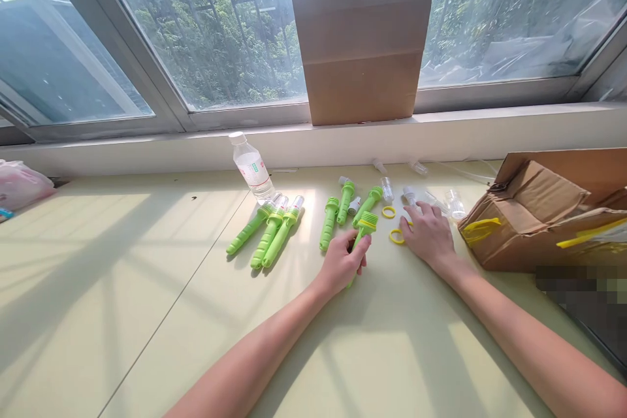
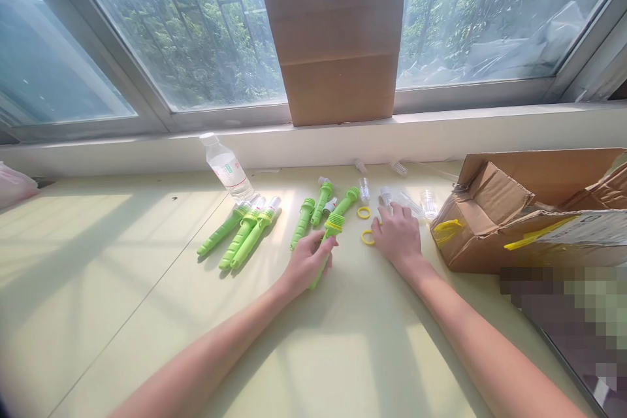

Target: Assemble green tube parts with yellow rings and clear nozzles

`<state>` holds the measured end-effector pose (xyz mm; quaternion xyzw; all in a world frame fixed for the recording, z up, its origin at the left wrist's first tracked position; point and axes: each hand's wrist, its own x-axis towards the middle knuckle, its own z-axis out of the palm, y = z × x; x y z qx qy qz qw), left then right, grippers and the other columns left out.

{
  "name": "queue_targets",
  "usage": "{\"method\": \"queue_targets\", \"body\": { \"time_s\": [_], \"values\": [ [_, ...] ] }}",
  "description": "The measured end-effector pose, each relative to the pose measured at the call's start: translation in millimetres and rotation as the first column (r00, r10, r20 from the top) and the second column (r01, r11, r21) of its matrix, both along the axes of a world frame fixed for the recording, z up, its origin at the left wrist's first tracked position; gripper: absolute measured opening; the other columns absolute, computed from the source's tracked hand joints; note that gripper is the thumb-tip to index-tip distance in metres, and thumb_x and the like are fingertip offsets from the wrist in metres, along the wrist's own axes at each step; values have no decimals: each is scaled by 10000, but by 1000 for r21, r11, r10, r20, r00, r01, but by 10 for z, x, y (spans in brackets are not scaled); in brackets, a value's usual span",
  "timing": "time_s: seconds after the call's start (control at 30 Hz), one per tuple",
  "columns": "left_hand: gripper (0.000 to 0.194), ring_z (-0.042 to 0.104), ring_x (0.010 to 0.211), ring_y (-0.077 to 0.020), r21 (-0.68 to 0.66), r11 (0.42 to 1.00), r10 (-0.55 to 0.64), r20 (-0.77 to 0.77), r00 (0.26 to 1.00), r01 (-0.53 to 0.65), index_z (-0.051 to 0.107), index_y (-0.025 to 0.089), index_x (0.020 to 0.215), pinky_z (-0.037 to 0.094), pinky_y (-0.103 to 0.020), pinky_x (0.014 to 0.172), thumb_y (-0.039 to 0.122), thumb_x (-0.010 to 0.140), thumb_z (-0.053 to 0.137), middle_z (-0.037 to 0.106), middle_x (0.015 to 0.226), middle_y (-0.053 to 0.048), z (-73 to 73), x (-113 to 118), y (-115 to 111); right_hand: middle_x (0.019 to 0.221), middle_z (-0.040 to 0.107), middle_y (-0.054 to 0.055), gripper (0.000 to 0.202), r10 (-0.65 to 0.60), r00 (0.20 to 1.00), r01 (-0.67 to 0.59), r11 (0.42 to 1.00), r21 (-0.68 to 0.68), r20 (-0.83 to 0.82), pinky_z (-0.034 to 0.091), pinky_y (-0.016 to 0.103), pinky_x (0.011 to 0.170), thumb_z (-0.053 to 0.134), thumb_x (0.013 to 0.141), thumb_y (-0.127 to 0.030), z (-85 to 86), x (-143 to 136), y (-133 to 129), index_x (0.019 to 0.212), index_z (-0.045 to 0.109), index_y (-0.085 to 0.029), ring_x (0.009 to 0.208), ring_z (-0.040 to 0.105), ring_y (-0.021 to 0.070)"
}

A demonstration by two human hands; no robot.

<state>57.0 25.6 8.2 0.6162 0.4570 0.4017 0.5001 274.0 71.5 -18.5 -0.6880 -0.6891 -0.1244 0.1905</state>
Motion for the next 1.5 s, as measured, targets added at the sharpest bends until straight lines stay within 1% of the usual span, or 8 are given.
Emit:
{"method": "queue_targets", "body": {
  "time_s": [0.27, 0.63, 0.9, 1.07, 1.17, 1.27, 1.4, 1.5],
  "values": [
    [345, 502, 427, -133, 18, 1000, -2, -14, 1000, 2, 610, 205, 814, 378, -266, 476, 526, 927, 551, 564, 527, 15, -20, 0, 6, 1123, 659, 230, 362, -62, 998, 64, 992, -109, 27, 437, 439, 791, 436, 956, -277, 80, -61, 85, 1087, 737, -123, 1065, 560, 372],
    [349, 496, 427, -120, -3, 1000, 12, 15, 1000, -12, 605, 200, 807, 377, -252, 471, 531, 911, 567, 555, 533, 30, -18, -4, -1, 1080, 688, 230, 379, -61, 998, 63, 992, -114, 21, 432, 472, 780, 433, 934, -297, 35, -44, 202, 1109, 735, -150, 1024, 574, 379],
    [358, 501, 427, -125, -29, 999, 33, 56, 998, -32, 609, 203, 794, 389, -262, 470, 546, 894, 582, 559, 535, 24, -11, -14, -11, 1009, 718, 166, 344, 10, 996, -1, 996, 88, -93, 426, 418, 831, 457, 921, -238, -26, 36, 123, 1102, 741, -168, 984, 593, 318],
    [364, 495, 426, -117, -33, 999, 22, 44, 999, -20, 605, 196, 822, 384, -258, 486, 547, 909, 558, 555, 537, 31, 18, -15, -33, 883, 712, 126, 290, 74, 961, 7, 957, 290, -267, 447, 395, 819, 447, 956, -297, -1, 105, 99, 1010, 709, -187, 914, 614, 295],
    [377, 499, 433, -112, -31, 999, 24, 41, 999, -23, 598, 186, 827, 389, -252, 492, 551, 911, 551, 556, 537, 35, 28, -21, -42, 803, 677, 84, 248, 175, 869, 4, 933, 360, -463, 483, 379, 756, 505, 936, -400, 11, 103, 84, 964, 664, -211, 794, 620, 258],
    [363, 483, 426, -97, -27, 998, 54, 62, 997, -52, 555, 195, 822, 393, -242, 493, 547, 913, 558, 553, 540, 50, 31, -32, -39, 764, 639, 46, 245, 245, 721, -4, 937, 350, -648, 493, 361, 653, 588, 886, -473, 30, 59, 43, 939, 623, -236, 695, 599, 227],
    [391, 443, 376, -83, -67, 985, 165, 118, 979, -158, 495, 212, 829, 392, -237, 454, 586, 894, 590, 545, 541, 70, 38, -43, -17, 729, 592, 5, 185, 312, 465, -126, 950, 287, -829, 484, 341, 642, 650, 863, -430, 88, -43, -42, 908, 588, -262, 715, 591, 212],
    [435, 424, 337, -82, -92, 978, 198, 125, 972, -188, 510, 206, 861, 353, -241, 407, 632, 879, 600, 560, 537, 61, 43, -49, 2, 696, 545, -15, 147, 358, 268, -248, 923, 295, -895, 475, 331, 641, 658, 868, -383, 161, -138, -121, 893, 575, -264, 704, 571, 198]
  ]
}}
